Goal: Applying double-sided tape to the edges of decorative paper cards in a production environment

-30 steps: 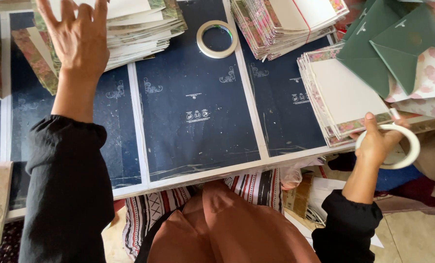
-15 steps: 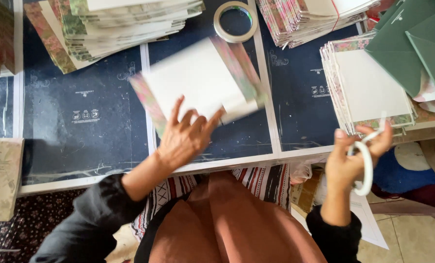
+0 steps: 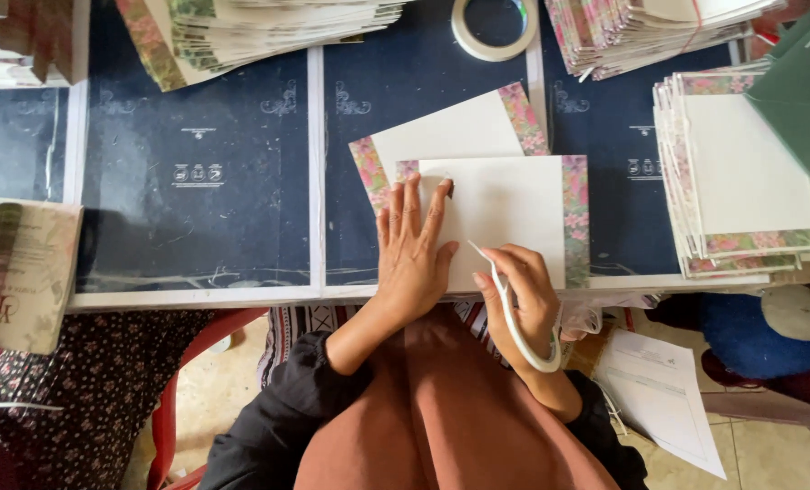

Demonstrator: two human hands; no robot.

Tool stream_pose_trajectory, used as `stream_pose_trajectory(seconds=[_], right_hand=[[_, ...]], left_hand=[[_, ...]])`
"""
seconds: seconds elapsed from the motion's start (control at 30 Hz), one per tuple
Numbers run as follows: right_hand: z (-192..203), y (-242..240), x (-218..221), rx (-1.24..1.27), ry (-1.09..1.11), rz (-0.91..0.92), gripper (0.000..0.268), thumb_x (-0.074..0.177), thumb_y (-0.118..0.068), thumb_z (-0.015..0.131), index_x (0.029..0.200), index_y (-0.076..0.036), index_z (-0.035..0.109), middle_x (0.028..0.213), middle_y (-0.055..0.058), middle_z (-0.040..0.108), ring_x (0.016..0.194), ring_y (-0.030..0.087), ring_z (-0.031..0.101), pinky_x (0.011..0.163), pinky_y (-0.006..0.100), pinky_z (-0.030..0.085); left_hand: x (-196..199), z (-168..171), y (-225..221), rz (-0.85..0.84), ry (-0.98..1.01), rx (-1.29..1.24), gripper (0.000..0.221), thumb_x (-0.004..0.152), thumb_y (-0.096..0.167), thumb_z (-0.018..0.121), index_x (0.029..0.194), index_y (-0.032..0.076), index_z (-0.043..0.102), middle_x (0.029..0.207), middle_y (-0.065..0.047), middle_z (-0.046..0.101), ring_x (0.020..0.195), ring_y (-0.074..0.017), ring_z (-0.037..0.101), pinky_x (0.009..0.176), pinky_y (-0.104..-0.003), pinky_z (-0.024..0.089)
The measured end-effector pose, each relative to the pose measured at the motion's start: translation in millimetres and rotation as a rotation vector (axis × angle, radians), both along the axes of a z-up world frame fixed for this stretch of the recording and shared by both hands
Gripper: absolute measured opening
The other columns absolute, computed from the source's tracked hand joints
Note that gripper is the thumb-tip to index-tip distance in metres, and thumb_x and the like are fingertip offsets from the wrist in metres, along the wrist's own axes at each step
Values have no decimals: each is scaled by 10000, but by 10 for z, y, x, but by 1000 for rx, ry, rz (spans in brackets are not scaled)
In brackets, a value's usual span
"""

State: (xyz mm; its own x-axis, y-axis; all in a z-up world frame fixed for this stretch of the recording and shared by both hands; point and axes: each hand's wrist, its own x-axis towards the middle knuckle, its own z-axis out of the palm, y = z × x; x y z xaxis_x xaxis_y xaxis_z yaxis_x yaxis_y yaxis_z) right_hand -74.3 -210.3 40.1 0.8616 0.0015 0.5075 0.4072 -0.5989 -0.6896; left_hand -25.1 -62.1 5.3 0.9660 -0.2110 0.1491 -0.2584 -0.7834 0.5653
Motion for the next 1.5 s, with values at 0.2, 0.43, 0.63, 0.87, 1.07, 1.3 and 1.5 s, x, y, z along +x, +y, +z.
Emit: stream_pose_trajectory(seconds=[0.2, 0.43, 0.63, 0.87, 1.07, 1.3, 1.5], right_hand=[[-320, -253, 256, -149, -45, -39, 276, 858, -135, 655, 1129, -91, 628, 1050, 72, 577, 1012, 248, 572, 885, 364, 429], [72, 26, 103, 30, 145, 140, 89, 883, -49, 591, 950, -32, 648, 1020, 149, 594, 918, 294, 588, 767, 376, 463], [-93, 229, -151, 32, 291, 204, 79, 866, -139, 611, 899, -101, 673, 1060, 62, 592, 1070, 252, 526, 877, 359, 379], [-252, 305, -150, -125, 248, 124, 82, 873, -190, 599, 935, -158, 642, 1105, -7, 537, 1121, 225, 455, 951, 387, 281], [-290, 280, -250, -530, 19, -53, 546, 862, -427, 556, 1216, -15, 504, 1371, 194, 398, 1232, 369, 384, 925, 472, 269], [-71, -629, -90, 52, 96, -62, 66, 861, -76, 650, 912, -67, 691, 1083, 129, 661, 1036, 289, 609, 935, 394, 425], [-357, -1086, 38, -116, -106, -335, 45, 850, -78, 747, 874, -93, 711, 967, 58, 695, 958, 239, 636, 876, 339, 463]], left_hand=[[278, -48, 413, -332, -59, 171, 908, 688, 356, 774, 1456, 300, 294, 1533, -84, 226, 1408, -366, 178, 1087, -584, 160], [218, -148, 269, -200, -102, 255, 862, 742, 611, 576, 1471, 306, 232, 1498, -2, 317, 1395, -236, 235, 1090, -534, 112], [266, -100, 365, -197, -46, 180, 945, 746, 595, 618, 1495, 246, 158, 1446, 14, 414, 1345, -208, 305, 992, -503, 191], [307, 249, 591, -453, 129, 193, 1310, 478, 770, 656, 1497, 163, 101, 1492, -84, 345, 1395, -294, 201, 989, -524, 139], [312, 173, 509, -418, 119, 341, 1281, 489, 759, 676, 1492, 180, 129, 1531, -24, 252, 1405, -243, 159, 1006, -529, 107], [333, 114, 508, -435, 94, 364, 1300, 466, 799, 636, 1493, 195, 116, 1537, 12, 215, 1410, -206, 143, 1005, -526, 123], [339, 180, 496, -438, 166, 357, 1263, 501, 841, 594, 1486, 190, 148, 1540, 1, 203, 1408, -225, 131, 1001, -530, 113]])
